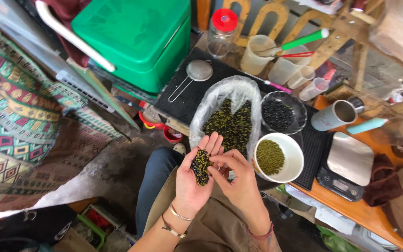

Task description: The person sits and sorts small black and green seeds by hand, picking them from a plastic bag and placing them into a white bowl. They repeatedly transfer seeds between their hands and the bowl while seated.

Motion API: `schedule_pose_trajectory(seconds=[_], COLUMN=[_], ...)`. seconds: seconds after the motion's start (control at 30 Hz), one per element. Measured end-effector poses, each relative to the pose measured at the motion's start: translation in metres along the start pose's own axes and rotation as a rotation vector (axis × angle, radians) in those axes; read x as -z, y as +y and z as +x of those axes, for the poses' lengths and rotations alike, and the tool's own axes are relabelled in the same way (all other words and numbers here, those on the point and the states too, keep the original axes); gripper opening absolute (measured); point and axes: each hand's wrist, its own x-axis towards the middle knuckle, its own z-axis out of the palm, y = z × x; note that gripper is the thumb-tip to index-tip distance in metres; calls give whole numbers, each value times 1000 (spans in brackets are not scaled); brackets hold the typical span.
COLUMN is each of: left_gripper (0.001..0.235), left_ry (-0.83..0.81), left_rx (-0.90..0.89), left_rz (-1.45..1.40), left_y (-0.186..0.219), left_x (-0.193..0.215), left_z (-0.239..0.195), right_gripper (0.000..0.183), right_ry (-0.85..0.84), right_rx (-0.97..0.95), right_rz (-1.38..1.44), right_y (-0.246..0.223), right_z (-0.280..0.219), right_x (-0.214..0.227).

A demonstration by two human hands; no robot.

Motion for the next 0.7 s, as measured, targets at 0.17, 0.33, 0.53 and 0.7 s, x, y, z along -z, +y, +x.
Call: schedule_pose_trajectory(seconds=[0.17, 0.33, 0.53, 0.7], left_gripper=[53, 48, 48, 48], left_ry=[50, 180, 168, 10], left_rx=[15, 30, 59, 65], left_rz=[-32, -3, -25, 22], left_y=[-10, -21, -28, -30], left_x=[-7, -35, -28, -14], left_z=[10, 10, 23, 31], right_gripper=[15, 14, 12, 13], right_ry=[87, 110, 121, 126], right_rx=[7, -16, -109, -124], right_rz=[-19, -24, 12, 26], right_y=[0, 4, 14, 22], right_z=[0, 0, 3, 5], right_x=[9, 19, 26, 29])
